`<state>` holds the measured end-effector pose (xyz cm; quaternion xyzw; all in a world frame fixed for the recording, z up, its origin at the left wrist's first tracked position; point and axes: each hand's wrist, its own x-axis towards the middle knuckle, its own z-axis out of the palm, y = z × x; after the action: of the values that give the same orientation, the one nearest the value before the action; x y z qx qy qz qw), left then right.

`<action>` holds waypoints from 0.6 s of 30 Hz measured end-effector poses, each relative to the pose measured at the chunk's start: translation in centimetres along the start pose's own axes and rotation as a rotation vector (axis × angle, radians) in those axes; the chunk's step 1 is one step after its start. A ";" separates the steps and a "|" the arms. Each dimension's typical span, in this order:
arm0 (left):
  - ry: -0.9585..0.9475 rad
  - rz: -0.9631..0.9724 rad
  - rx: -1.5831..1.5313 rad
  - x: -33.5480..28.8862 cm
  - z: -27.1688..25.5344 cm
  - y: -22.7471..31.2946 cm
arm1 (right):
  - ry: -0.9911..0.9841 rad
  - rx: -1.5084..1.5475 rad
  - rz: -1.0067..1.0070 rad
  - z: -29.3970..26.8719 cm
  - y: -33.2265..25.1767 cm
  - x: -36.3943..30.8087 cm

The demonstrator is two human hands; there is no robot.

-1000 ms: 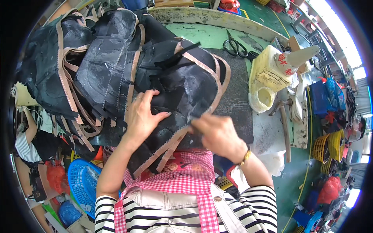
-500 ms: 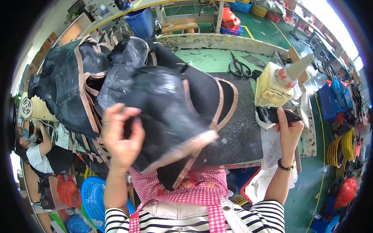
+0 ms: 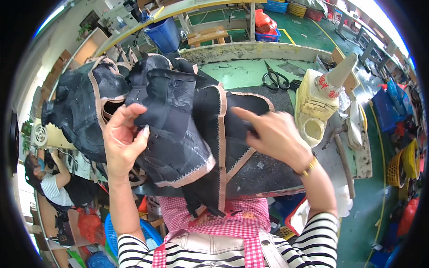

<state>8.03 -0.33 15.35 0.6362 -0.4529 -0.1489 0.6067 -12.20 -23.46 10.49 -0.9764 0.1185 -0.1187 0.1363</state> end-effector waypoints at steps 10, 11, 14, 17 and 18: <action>0.313 0.304 0.137 1.9 -6.6 6.2 | 0.023 -0.101 -0.347 4.5 1.3 8.2; 0.400 0.313 0.164 2.6 -8.0 6.0 | 0.039 -0.111 -0.326 4.4 1.0 8.0; 0.552 0.061 0.660 4.3 -12.3 0.2 | 0.052 -0.135 -0.236 2.1 1.0 6.5; 0.511 0.002 1.268 3.8 -8.6 -4.3 | 0.059 -0.155 -0.141 -0.7 1.4 3.6; 0.520 0.154 1.425 3.5 -7.5 -5.0 | 0.053 -0.162 -0.106 -1.7 1.4 2.5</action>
<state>17.51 1.03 13.70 0.8551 -0.3250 0.3768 0.1454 -10.55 -25.83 12.22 -0.9856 0.0791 -0.1416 0.0474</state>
